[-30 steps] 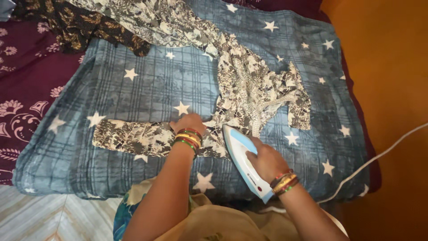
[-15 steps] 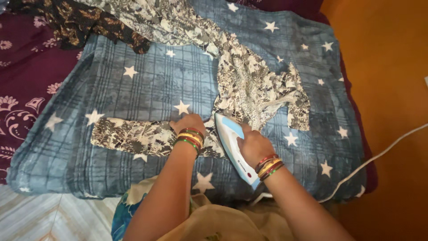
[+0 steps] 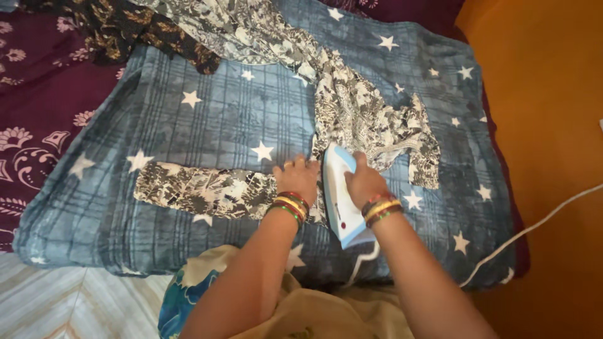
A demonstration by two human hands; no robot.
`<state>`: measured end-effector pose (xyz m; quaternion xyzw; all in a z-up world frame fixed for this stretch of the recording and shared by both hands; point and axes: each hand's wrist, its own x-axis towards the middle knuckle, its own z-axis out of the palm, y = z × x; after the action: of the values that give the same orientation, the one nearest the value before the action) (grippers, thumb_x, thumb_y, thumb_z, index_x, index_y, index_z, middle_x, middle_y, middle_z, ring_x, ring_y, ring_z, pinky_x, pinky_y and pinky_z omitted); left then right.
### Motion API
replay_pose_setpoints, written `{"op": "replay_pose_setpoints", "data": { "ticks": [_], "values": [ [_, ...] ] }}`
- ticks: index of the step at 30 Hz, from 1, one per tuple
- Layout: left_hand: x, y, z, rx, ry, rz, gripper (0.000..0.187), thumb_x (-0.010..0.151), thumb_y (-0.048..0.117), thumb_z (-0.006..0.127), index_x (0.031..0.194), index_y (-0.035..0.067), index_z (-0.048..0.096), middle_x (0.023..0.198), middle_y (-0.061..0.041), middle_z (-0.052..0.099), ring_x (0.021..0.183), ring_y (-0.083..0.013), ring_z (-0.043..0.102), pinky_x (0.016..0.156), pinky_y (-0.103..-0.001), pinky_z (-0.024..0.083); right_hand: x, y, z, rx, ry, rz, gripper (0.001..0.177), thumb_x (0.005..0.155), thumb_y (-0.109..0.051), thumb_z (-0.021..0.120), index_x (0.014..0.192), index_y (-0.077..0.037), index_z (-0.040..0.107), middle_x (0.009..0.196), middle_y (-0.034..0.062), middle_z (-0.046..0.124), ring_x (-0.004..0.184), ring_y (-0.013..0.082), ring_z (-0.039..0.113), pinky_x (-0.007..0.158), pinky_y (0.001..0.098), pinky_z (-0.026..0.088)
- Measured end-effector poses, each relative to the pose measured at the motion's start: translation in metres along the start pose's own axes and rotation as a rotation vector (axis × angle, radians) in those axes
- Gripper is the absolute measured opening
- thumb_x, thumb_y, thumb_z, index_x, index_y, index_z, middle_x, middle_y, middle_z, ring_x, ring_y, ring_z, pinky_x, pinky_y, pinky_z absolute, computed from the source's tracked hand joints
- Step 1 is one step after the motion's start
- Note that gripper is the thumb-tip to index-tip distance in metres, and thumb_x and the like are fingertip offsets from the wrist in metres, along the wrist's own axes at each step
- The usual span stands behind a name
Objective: The person irons a patterned garment on a bed using a handheld iron. They smooth the fabric with one hand while moving the iron with the other, then lift and reposition the garment to continue ironing different sections.
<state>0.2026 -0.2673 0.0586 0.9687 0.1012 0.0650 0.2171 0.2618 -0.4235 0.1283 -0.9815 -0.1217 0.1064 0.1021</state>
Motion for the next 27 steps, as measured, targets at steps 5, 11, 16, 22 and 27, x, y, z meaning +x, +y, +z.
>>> {"op": "replay_pose_setpoints", "data": {
  "ticks": [5,11,16,22,27],
  "values": [
    [0.003,-0.011,-0.024,-0.035,-0.286,-0.098,0.031,0.099,0.017,0.051,0.121,0.023,0.072,0.125,-0.011,0.068,0.11,-0.0329,0.069,0.103,-0.062,0.041,0.005,-0.002,-0.008,-0.008,-0.048,-0.014,0.055,0.095,-0.028,0.058,0.144,-0.011,0.039,0.097,0.0312,0.071,0.095,0.0502,0.068,0.086,0.0584,0.052],
    [0.013,-0.017,-0.036,-0.009,-0.348,-0.241,0.03,0.099,0.019,0.05,0.111,0.017,0.078,0.12,-0.011,0.072,0.112,-0.034,0.069,0.101,-0.059,0.043,-0.071,0.01,-0.015,-0.008,-0.156,0.099,0.055,0.096,-0.03,0.055,0.144,-0.011,0.037,0.095,0.0293,0.073,0.091,0.0496,0.071,0.084,0.0582,0.054],
    [0.012,-0.013,-0.03,-0.016,-0.346,-0.277,0.031,0.102,0.021,0.048,0.111,0.015,0.078,0.119,-0.011,0.074,0.112,-0.0338,0.07,0.1,-0.058,0.045,-0.065,0.013,-0.006,-0.004,-0.073,0.13,0.06,0.095,-0.03,0.059,0.147,-0.011,0.034,0.096,0.0313,0.071,0.093,0.0526,0.068,0.086,0.0593,0.052],
    [0.012,-0.019,-0.036,0.003,-0.382,-0.255,0.031,0.102,0.02,0.049,0.113,0.015,0.077,0.121,-0.012,0.073,0.115,-0.0349,0.069,0.1,-0.06,0.045,-0.001,0.007,-0.006,0.012,0.021,0.059,0.055,0.096,-0.027,0.059,0.146,-0.018,0.039,0.106,0.0295,0.07,0.099,0.0508,0.067,0.09,0.0563,0.051],
    [0.013,-0.023,-0.03,-0.001,-0.369,-0.233,0.029,0.1,0.021,0.05,0.114,0.018,0.076,0.122,-0.012,0.072,0.117,-0.0343,0.067,0.102,-0.06,0.043,0.046,0.012,-0.004,-0.004,0.008,-0.057,0.053,0.097,-0.027,0.06,0.146,-0.017,0.043,0.111,0.0282,0.072,0.106,0.0469,0.068,0.096,0.0535,0.051]
  ]
}}
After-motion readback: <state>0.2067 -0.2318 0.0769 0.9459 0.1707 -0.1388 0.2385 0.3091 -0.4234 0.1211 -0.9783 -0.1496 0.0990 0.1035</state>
